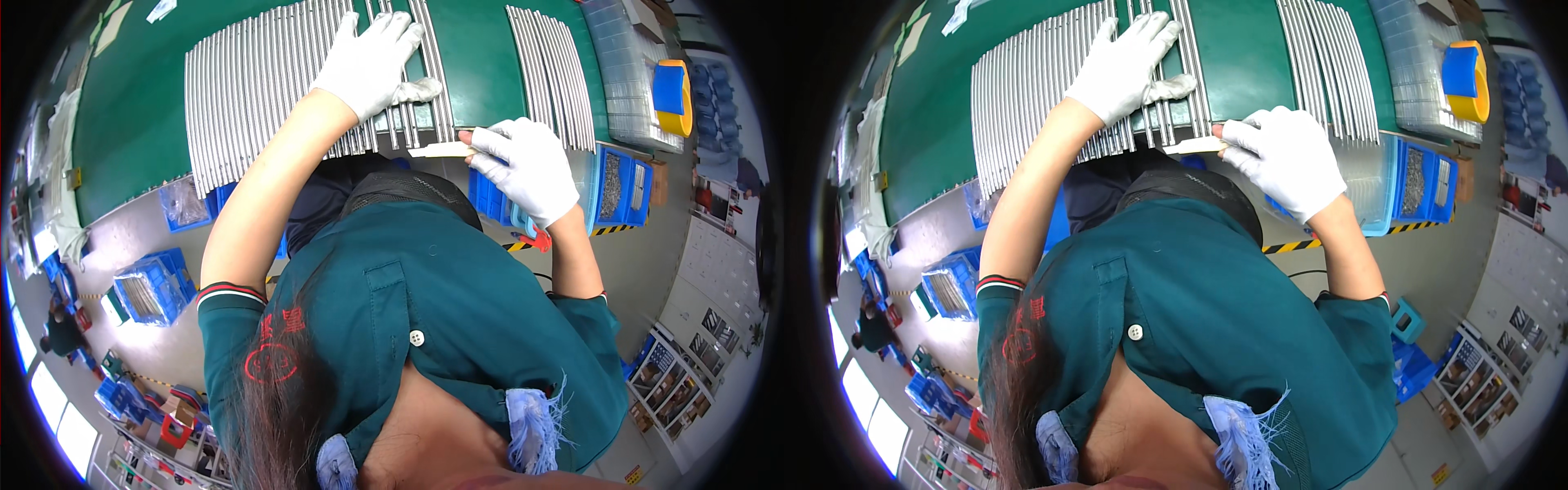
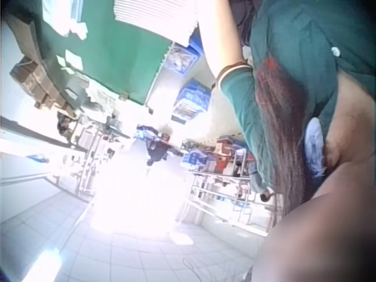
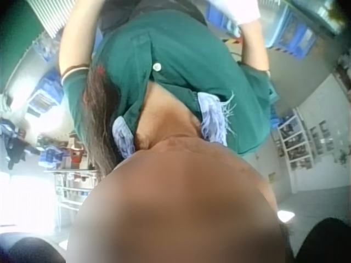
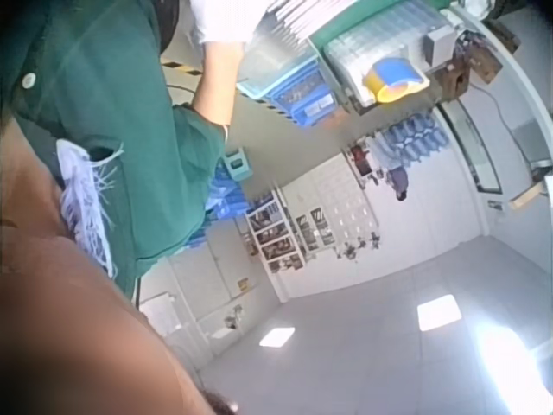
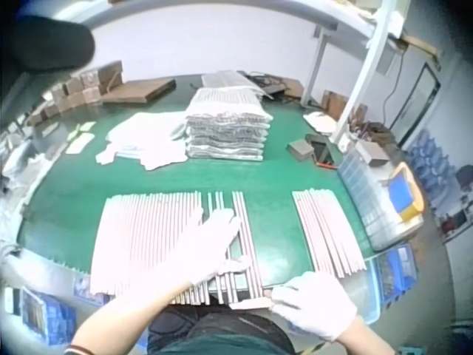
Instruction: Arranging and aligning thin metal tubes on a green assembly table using a wooden spacer tool.
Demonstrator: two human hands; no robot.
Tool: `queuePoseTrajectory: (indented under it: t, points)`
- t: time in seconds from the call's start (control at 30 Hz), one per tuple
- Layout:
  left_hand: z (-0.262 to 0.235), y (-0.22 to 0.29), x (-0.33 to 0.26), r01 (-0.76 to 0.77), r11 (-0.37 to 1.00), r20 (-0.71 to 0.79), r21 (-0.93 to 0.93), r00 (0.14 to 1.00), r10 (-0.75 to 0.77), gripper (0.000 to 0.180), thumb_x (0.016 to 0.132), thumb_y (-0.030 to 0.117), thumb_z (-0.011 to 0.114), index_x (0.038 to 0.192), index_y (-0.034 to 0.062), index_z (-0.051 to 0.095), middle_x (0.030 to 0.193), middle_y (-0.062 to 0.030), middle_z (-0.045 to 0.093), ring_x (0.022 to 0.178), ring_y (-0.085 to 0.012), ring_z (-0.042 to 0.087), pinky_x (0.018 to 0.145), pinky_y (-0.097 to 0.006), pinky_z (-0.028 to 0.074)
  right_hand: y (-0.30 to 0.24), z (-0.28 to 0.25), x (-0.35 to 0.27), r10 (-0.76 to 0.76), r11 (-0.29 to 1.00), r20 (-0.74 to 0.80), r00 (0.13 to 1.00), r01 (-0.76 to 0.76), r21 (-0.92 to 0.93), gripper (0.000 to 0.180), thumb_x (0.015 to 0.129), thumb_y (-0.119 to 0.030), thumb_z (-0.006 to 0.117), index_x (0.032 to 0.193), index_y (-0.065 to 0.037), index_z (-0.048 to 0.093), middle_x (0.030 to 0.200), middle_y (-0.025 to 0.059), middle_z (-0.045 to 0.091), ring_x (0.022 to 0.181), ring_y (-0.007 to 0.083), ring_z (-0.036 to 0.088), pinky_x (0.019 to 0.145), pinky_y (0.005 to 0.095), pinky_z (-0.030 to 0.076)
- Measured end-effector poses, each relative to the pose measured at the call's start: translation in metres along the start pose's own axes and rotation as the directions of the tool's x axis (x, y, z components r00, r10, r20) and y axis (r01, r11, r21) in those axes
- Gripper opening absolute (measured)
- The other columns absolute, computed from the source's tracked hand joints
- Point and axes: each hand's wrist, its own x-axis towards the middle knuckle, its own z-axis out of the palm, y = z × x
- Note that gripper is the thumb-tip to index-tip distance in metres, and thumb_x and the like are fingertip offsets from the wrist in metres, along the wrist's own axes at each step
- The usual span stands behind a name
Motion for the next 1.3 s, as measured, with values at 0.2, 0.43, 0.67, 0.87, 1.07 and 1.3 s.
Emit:
queuePoseTrajectory:
  t: [0.2,0.43,0.67,0.87,1.07,1.3]
  points:
    - [0.001,0.002,0.002,-0.003,1.000,-0.007,0.012,1.000,0.003,0.092,0.090,0.074,0.054,0.148,0.0029,0.052,0.149,-0.0190,0.054,0.143,-0.0317,0.048,0.119,-0.053,0.028,-0.001,-0.001,0.002,0.016,1.000,0.036,0.999,-0.015,-0.021,0.024,0.093,-0.037,0.068,0.110,-0.022,0.075,0.084,0.0010,0.065,0.079,0.0225,0.062,0.070,0.0374,0.049]
    - [0.002,0.003,0.001,0.009,0.999,0.010,0.048,1.000,-0.009,0.092,0.091,0.075,0.051,0.148,0.0035,0.051,0.151,-0.0182,0.053,0.143,-0.0311,0.047,0.119,-0.054,0.028,-0.002,-0.003,0.002,0.039,0.999,0.033,0.999,-0.039,0.001,0.023,0.093,-0.037,0.068,0.109,-0.021,0.075,0.083,0.0018,0.065,0.078,0.0230,0.062,0.069,0.0382,0.047]
    - [0.002,0.004,0.002,0.011,0.999,0.023,0.053,1.000,-0.012,0.092,0.091,0.075,0.051,0.149,0.0033,0.051,0.152,-0.0186,0.053,0.144,-0.0314,0.047,0.119,-0.054,0.028,-0.007,-0.004,0.010,0.000,0.998,-0.087,0.996,-0.005,-0.058,0.021,0.088,-0.032,0.074,0.106,-0.021,0.074,0.084,0.0019,0.067,0.075,0.0242,0.064,0.066,0.0392,0.048]
    - [0.002,0.002,0.001,0.011,1.000,0.017,0.025,1.000,-0.011,0.092,0.091,0.075,0.052,0.148,0.0032,0.051,0.151,-0.0188,0.053,0.144,-0.0318,0.047,0.119,-0.052,0.029,0.001,-0.005,0.007,0.059,0.997,-0.073,0.996,-0.062,-0.052,0.020,0.087,-0.032,0.074,0.103,-0.020,0.075,0.083,0.0018,0.067,0.074,0.0239,0.064,0.065,0.0389,0.048]
    - [0.002,0.002,0.000,0.017,1.000,-0.001,0.014,1.000,-0.017,0.092,0.090,0.074,0.053,0.148,0.0027,0.052,0.151,-0.0188,0.053,0.143,-0.0320,0.047,0.120,-0.051,0.028,0.004,-0.004,-0.001,0.041,0.999,-0.036,0.999,-0.040,0.031,0.019,0.089,-0.032,0.073,0.104,-0.020,0.076,0.081,0.0018,0.064,0.074,0.0233,0.062,0.066,0.0381,0.048]
    - [-0.003,0.003,0.002,0.013,1.000,0.024,0.001,1.000,-0.013,0.092,0.091,0.074,0.052,0.148,0.0022,0.052,0.151,-0.0193,0.053,0.144,-0.0319,0.047,0.120,-0.050,0.027,0.007,0.005,0.004,0.009,1.000,-0.129,0.992,-0.008,0.010,0.019,0.087,-0.030,0.075,0.103,-0.021,0.076,0.079,0.0026,0.065,0.075,0.0236,0.063,0.066,0.0384,0.048]
